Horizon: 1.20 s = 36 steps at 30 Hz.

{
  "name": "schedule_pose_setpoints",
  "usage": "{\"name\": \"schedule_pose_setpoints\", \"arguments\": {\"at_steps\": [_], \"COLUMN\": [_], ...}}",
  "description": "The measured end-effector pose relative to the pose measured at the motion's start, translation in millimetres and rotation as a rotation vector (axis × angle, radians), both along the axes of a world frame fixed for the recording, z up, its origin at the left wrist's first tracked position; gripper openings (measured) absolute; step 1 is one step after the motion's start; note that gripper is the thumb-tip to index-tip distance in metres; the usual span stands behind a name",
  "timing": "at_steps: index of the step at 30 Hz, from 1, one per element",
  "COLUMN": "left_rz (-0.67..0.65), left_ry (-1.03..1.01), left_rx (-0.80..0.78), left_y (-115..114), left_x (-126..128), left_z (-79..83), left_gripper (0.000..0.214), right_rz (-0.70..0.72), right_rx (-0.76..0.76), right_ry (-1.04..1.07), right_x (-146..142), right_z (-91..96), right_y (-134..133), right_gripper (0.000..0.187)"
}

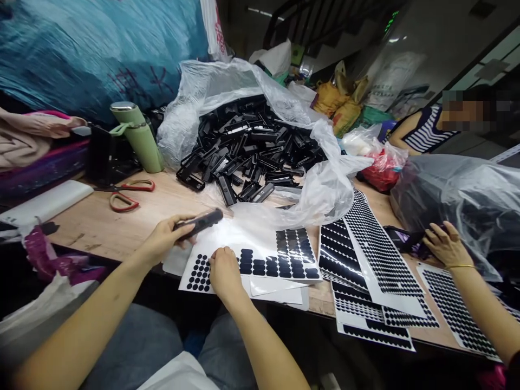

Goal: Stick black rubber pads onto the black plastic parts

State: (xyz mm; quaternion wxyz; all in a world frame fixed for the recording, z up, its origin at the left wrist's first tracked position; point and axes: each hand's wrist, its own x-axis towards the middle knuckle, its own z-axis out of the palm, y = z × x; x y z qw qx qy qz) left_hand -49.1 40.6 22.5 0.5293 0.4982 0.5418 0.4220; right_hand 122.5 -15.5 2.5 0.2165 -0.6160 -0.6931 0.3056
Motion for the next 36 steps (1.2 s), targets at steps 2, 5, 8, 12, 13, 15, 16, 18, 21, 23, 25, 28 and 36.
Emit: {"name": "schedule_pose_setpoints", "arguments": {"at_steps": [2, 5, 8, 12, 13, 15, 16, 18, 21, 23, 25, 28, 36], "left_rz": [-0.082, -0.147, -0.145, -0.144, -0.145, -0.147, -0.147, -0.149, -0.149, -0.137, -0.115, -0.140, -0.228], "left_ry": [-0.036, -0.023, -0.017, 0.010, 0.013, 0.010, 0.007, 0.003, 0.008, 0.013, 0.026, 0.059, 0.120], "left_rx": [-0.111, -0.173, -0.179, -0.163, -0.159, -0.153, -0.152, -0.153, -0.156, -0.156, -0.156, -0.156, -0.164], "left_y": [-20, -32, -33, -33, -33, -34, -34, -34, -34, -34, -35, -35, -29], "left_x": [-5, -6, -4, -3, -3, -4, -4, -5, -5, -4, -3, 1, 17], "left_z": [-11.4, -23.9, -27.5, -27.6, -28.2, -30.3, -31.6, -33.5, -32.9, -29.2, -23.5, -15.6, -24.7], "left_gripper": [0.051, 0.056, 0.058, 0.055, 0.055, 0.055, 0.055, 0.055, 0.054, 0.054, 0.055, 0.054, 0.051], "right_rz": [-0.059, -0.139, -0.117, -0.142, -0.155, -0.164, -0.164, -0.157, -0.133, -0.138, -0.227, -0.434, -0.483], "right_rx": [-0.030, -0.030, -0.019, -0.062, -0.062, -0.053, -0.045, -0.029, 0.004, 0.038, 0.069, 0.062, 0.045], "right_ry": [0.159, 0.324, 0.361, 0.342, 0.336, 0.322, 0.312, 0.287, 0.257, 0.241, 0.169, -0.092, -0.233], "right_x": [8, 10, -2, -18, -19, -21, -22, -24, -27, -22, -6, 27, 54], "right_z": [7.4, 15.6, 15.4, 8.2, 6.5, 3.9, 2.9, 1.4, 0.6, 0.9, 1.4, -0.4, -12.9], "right_y": [-1, 6, 18, 26, 26, 26, 25, 24, 24, 23, 21, 18, 10], "right_gripper": [0.011, 0.011, 0.010, 0.010, 0.010, 0.010, 0.010, 0.010, 0.011, 0.006, 0.014, 0.025, 0.010]}}
